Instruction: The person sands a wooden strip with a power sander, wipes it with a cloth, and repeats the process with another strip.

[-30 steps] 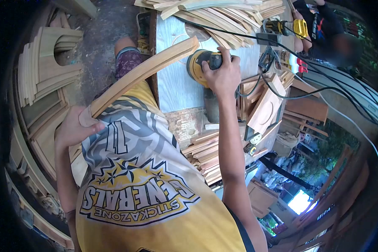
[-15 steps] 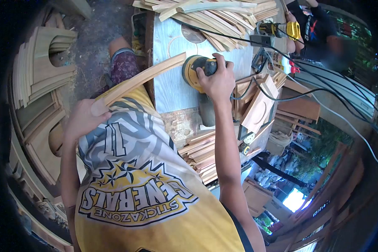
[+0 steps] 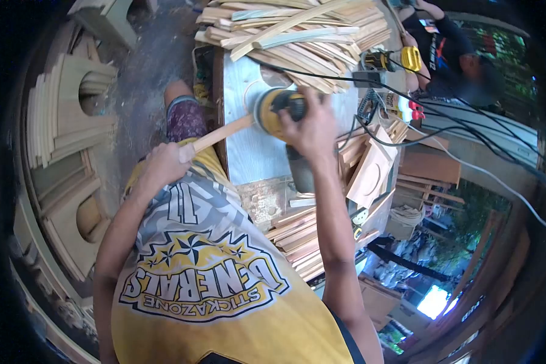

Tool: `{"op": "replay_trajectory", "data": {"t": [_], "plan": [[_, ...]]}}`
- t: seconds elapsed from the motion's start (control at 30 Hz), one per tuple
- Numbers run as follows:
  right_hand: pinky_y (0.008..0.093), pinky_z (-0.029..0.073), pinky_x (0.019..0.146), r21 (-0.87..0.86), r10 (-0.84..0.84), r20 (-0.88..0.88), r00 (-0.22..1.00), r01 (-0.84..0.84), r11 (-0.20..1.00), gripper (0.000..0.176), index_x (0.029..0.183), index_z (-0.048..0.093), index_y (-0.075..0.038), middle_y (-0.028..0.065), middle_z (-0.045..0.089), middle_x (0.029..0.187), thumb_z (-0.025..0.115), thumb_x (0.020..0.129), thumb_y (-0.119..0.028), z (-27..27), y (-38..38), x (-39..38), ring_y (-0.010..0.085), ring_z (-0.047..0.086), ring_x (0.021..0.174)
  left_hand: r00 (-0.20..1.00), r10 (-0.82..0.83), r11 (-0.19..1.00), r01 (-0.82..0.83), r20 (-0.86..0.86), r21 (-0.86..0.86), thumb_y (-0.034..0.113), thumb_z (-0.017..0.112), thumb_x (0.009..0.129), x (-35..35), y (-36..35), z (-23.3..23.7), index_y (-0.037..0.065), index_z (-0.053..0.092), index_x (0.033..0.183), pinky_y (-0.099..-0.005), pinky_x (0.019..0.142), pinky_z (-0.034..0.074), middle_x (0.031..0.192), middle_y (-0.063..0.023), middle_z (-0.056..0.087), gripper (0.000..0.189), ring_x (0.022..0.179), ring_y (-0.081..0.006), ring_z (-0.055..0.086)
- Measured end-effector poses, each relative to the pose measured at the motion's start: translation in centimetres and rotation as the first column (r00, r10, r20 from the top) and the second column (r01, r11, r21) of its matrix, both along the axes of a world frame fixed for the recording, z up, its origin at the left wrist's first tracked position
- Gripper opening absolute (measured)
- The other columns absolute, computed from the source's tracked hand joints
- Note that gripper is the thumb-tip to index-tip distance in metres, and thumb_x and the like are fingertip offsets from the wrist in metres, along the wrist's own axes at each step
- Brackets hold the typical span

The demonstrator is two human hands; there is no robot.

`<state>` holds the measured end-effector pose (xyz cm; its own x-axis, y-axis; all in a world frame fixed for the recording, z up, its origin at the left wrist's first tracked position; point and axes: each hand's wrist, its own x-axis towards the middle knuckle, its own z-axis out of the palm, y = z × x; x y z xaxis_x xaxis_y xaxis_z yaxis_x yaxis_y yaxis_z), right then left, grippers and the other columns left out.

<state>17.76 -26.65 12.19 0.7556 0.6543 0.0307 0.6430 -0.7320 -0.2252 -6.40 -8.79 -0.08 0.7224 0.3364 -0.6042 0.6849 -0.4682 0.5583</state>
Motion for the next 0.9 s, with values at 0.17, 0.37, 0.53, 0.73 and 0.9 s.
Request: {"op": "replay_trajectory", "data": {"t": [0.17, 0.37, 0.53, 0.73, 0.9], "plan": [[0.0519, 0.055, 0.078, -0.126, 0.136, -0.08, 0.988, -0.145, 0.981, 0.05, 0.121, 0.064, -0.017, 0.0231, 0.056, 0.105, 0.082, 0.076, -0.024, -0.9, 3.0, -6.2, 0.0446, 0.063, 0.09, 1.0, -0.006, 1.0, 0.006, -0.001, -0.03, 0.027, 0.079, 0.078, 1.5, 0.3, -0.6, -0.001, 0.076, 0.094, -0.051, 0.089, 0.056, 0.097, -0.0296, 0.072, 0.032, 0.097, -0.0451, 0.071], [0.0518, 0.055, 0.072, -0.058, 0.218, -0.102, 0.971, -0.224, 0.973, 0.051, 0.12, 0.062, -0.019, 0.0246, 0.051, 0.111, 0.082, 0.073, -0.022, -0.8, 3.9, -9.1, 0.0437, 0.062, 0.088, 0.999, -0.034, 0.998, 0.036, 0.023, -0.059, 0.03, 0.078, 0.08, 1.6, 0.1, -0.6, 0.001, 0.076, 0.102, -0.0517, 0.087, 0.056, 0.097, -0.0289, 0.072, 0.035, 0.096, -0.0437, 0.071], [0.0529, 0.056, 0.076, -0.15, -0.101, -0.064, 0.993, 0.091, 0.985, 0.052, 0.122, 0.061, -0.019, 0.0233, 0.055, 0.112, 0.082, 0.075, -0.028, -1.5, 2.2, -3.9, 0.0452, 0.063, 0.093, 0.99, -0.132, 0.986, 0.136, 0.047, -0.098, 0.044, 0.081, 0.078, -1.0, 1.2, -1.8, 0.004, 0.076, 0.103, -0.0519, 0.085, 0.056, 0.096, -0.0267, 0.073, 0.047, 0.094, -0.0436, 0.071], [0.0537, 0.057, 0.078, -0.136, -0.436, 0.011, 0.9, 0.433, 0.891, 0.06, 0.129, 0.058, -0.02, 0.025, 0.057, 0.115, 0.082, 0.075, -0.03, -3.0, -1.7, 1.0, 0.0476, 0.064, 0.096, 0.989, -0.146, 0.987, 0.147, -0.02, 0.065, 0.047, 0.082, 0.076, -8.9, 8.3, 0.1, 0.0, 0.075, 0.095, -0.051, 0.078, 0.056, 0.091, -0.0271, 0.072, 0.051, 0.09, -0.044, 0.071], [0.0536, 0.055, 0.084, -0.081, -0.574, 0.026, 0.818, 0.574, 0.815, 0.066, 0.136, 0.056, -0.018, 0.0235, 0.057, 0.114, 0.081, 0.077, -0.034, -3.5, -3.3, 1.2, 0.0469, 0.064, 0.096, 0.997, 0.069, 0.99, -0.071, 0.02, 0.119, 0.035, 0.082, 0.082, -11.2, 16.4, 3.8, -0.002, 0.074, 0.093, -0.0416, 0.067, 0.056, 0.078, -0.0142, 0.073, 0.039, 0.067, -0.0251, 0.071]]}}
